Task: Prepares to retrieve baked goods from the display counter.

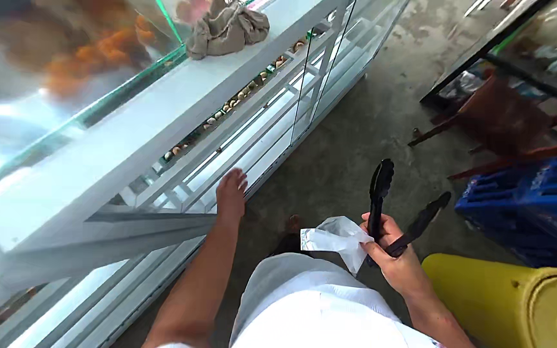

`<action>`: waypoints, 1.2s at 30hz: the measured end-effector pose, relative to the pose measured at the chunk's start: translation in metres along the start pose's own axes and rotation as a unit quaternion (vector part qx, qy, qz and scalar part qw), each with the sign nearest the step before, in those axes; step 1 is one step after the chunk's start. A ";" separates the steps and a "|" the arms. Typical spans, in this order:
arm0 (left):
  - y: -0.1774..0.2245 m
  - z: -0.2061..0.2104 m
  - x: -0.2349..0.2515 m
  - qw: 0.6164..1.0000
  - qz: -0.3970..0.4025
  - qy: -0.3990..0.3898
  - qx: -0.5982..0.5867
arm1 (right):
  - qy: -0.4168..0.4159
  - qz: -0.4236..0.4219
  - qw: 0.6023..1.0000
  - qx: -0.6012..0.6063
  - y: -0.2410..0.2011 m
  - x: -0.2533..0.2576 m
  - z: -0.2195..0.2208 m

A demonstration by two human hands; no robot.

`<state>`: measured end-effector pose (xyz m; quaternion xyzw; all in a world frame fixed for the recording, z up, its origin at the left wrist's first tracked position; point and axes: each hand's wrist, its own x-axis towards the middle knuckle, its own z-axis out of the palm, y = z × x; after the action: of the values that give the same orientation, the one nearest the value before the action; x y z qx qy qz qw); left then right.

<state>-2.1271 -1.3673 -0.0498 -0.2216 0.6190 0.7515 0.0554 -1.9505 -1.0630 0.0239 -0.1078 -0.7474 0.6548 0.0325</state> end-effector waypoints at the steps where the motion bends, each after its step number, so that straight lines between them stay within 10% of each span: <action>1: 0.011 0.021 0.034 0.999 0.041 -0.012 0.027 | -0.012 -0.004 1.000 -0.003 -0.001 0.023 -0.011; 11: 0.033 0.284 0.209 0.956 0.200 -0.073 0.203 | -0.121 0.062 0.990 -0.043 0.033 0.217 -0.126; 21: 0.023 0.399 0.250 0.953 0.183 0.102 0.217 | -0.263 0.085 0.953 -0.121 0.044 0.422 -0.248; 29: 0.050 0.417 0.126 0.985 0.119 0.058 0.109 | -0.291 -0.009 0.955 -0.056 -0.012 0.487 -0.200; 36: 0.004 0.412 0.016 0.996 0.044 0.017 -0.078 | -0.385 0.044 0.922 0.004 -0.008 0.437 -0.148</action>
<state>-2.2514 -0.9774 0.0032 -0.2109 0.5682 0.7954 -0.0060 -2.3491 -0.8312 0.0118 0.1197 -0.6942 0.6495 -0.2861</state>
